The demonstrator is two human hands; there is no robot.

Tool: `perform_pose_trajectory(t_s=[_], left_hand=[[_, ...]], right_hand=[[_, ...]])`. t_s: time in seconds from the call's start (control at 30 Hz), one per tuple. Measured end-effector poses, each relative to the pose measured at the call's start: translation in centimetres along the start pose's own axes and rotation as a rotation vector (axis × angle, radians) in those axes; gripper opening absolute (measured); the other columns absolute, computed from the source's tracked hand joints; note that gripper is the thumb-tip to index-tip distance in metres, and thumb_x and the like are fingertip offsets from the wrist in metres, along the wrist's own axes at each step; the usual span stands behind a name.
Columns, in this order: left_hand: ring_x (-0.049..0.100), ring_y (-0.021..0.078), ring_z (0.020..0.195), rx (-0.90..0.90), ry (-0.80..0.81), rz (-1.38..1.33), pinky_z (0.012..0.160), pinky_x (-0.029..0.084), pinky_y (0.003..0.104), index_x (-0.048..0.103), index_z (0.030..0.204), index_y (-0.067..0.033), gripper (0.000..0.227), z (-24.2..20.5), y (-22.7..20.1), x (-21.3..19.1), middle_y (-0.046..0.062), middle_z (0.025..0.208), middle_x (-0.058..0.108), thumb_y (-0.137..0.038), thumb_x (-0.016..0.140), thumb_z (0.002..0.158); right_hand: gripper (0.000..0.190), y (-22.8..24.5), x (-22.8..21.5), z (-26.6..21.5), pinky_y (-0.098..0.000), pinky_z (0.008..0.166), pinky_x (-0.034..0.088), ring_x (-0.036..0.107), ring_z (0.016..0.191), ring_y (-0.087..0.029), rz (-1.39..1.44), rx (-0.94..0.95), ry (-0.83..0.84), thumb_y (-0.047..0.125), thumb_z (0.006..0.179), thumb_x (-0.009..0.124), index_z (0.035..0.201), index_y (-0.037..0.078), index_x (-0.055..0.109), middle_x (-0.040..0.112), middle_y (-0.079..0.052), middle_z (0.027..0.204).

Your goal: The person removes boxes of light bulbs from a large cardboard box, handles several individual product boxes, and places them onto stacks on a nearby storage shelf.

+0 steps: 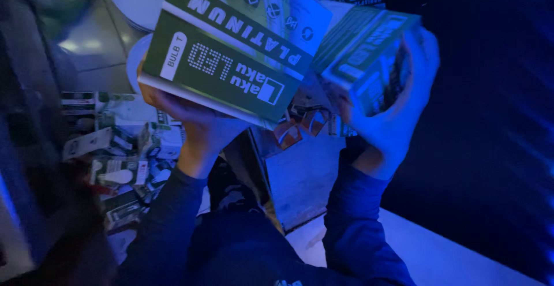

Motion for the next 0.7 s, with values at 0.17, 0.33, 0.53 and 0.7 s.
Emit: perform_pose_trajectory(t_s=[0.17, 0.33, 0.53, 0.7], left_hand=[[0.033, 0.0376, 0.147, 0.018, 0.082, -0.006, 0.125, 0.035, 0.053, 0.003, 0.158, -0.0085, 0.142, 1.3, 0.2, 3.3, 0.019, 0.158, 0.022, -0.044, 0.107, 0.069], [0.031, 0.039, 0.148, 0.043, 0.122, -0.029, 0.125, 0.033, 0.055, 0.008, 0.158, -0.0087, 0.136, 3.5, -1.1, 4.6, 0.02, 0.159, 0.022, -0.046, 0.106, 0.07], [0.029, 0.0407, 0.149, 0.136, 0.155, -0.093, 0.126, 0.031, 0.057, 0.014, 0.157, -0.0089, 0.129, 7.0, -4.6, 7.0, 0.021, 0.159, 0.023, -0.047, 0.104, 0.072], [0.026, 0.0398, 0.152, 0.283, 0.145, -0.194, 0.128, 0.029, 0.058, 0.014, 0.158, -0.0068, 0.128, 7.2, -6.4, 9.5, 0.021, 0.164, 0.02, -0.046, 0.104, 0.077]], right_hand=[[0.093, -4.3, -0.4, 1.2, -0.0413, 0.128, 0.032, 0.038, 0.152, -0.031, -0.04, 0.035, -0.028, 0.036, 0.082, 0.09, 0.157, 0.01, 0.041, 0.039, -0.016, 0.163], [0.093, -8.8, -0.1, 1.9, -0.0401, 0.129, 0.03, 0.037, 0.153, -0.03, -0.076, 0.063, -0.034, 0.03, 0.084, 0.09, 0.159, 0.01, 0.039, 0.039, -0.015, 0.165], [0.093, -14.6, -0.6, 3.8, -0.0387, 0.13, 0.027, 0.035, 0.155, -0.028, -0.122, 0.074, -0.025, 0.023, 0.086, 0.089, 0.161, 0.01, 0.036, 0.039, -0.014, 0.167], [0.094, -18.9, -2.7, 6.2, -0.0375, 0.132, 0.025, 0.034, 0.156, -0.027, -0.176, 0.055, -0.017, 0.018, 0.087, 0.088, 0.163, 0.01, 0.034, 0.038, -0.013, 0.168]])
Point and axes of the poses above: each hand's wrist, its own z-axis towards the middle knuckle, its own x-axis out of the palm, y = z × x, the point moved 8 cm from there along z, towards the middle knuckle
